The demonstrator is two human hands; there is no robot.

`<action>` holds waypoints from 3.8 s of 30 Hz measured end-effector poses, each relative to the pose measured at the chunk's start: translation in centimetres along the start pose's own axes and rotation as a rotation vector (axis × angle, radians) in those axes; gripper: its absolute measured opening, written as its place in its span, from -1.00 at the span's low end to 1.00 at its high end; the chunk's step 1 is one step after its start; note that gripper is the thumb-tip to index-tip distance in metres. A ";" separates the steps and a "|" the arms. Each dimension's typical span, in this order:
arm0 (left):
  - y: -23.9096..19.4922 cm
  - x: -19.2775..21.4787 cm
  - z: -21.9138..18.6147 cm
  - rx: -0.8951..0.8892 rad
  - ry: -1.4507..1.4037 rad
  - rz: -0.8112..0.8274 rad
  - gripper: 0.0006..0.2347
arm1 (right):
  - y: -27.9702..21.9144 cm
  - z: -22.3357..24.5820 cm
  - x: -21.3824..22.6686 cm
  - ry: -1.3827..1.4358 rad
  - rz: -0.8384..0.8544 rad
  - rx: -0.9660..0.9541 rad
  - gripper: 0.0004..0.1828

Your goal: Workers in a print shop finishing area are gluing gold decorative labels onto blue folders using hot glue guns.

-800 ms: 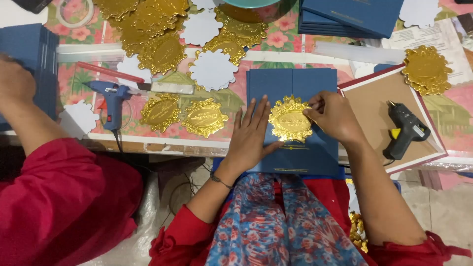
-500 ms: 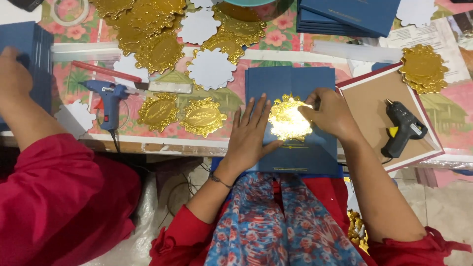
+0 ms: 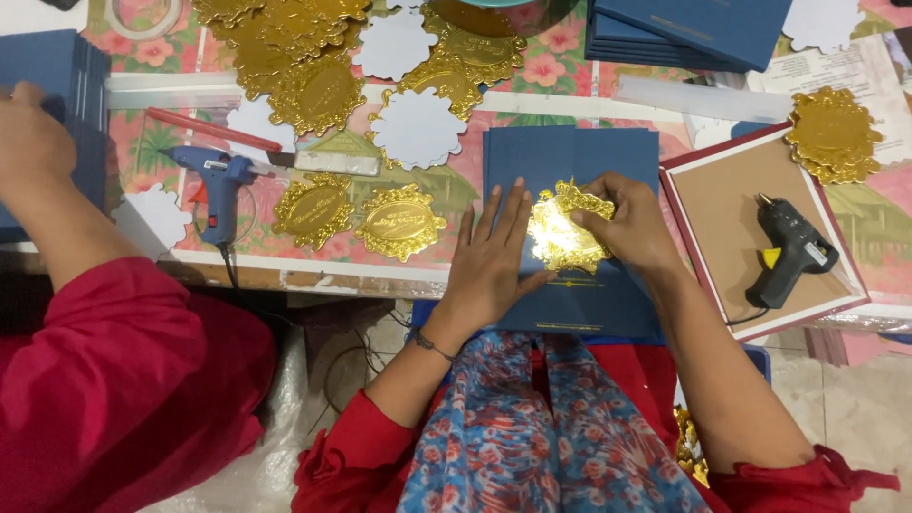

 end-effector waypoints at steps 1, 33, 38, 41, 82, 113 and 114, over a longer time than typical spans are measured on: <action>-0.1 0.0 0.0 0.002 0.002 0.000 -0.09 | 0.0 0.1 -0.1 0.002 0.002 0.000 -0.63; -0.1 -1.0 0.4 -0.037 0.077 -0.037 -0.05 | -1.7 3.0 0.1 0.374 -0.094 0.046 -0.74; -0.2 -0.9 0.3 -0.038 0.074 -0.041 -0.07 | -1.9 2.9 0.3 0.336 -0.105 0.083 -0.75; -0.2 -0.9 0.4 -0.041 0.051 -0.048 -0.08 | -1.6 2.9 0.4 0.247 -0.068 0.060 -0.73; -0.6 -0.6 0.3 -0.092 0.033 -0.157 -0.40 | -11.8 8.3 -2.5 -1.206 -0.050 1.485 -0.59; -0.5 -0.2 0.2 -0.048 0.024 -0.137 -0.44 | -10.3 8.3 -1.4 -1.151 -0.166 1.241 -0.80; -0.5 -0.1 0.3 -0.036 0.013 -0.124 -0.45 | -10.1 8.3 -1.3 -1.142 -0.182 1.223 -0.80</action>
Point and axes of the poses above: each hand's wrist, its own y-axis towards the middle knuckle, its own x-axis out of the back of the hand, z = x × y, the point moved 9 cm from there along y, towards the middle knuckle, and after that the axes turned 11 degrees about -z, right-handed, at the moved point
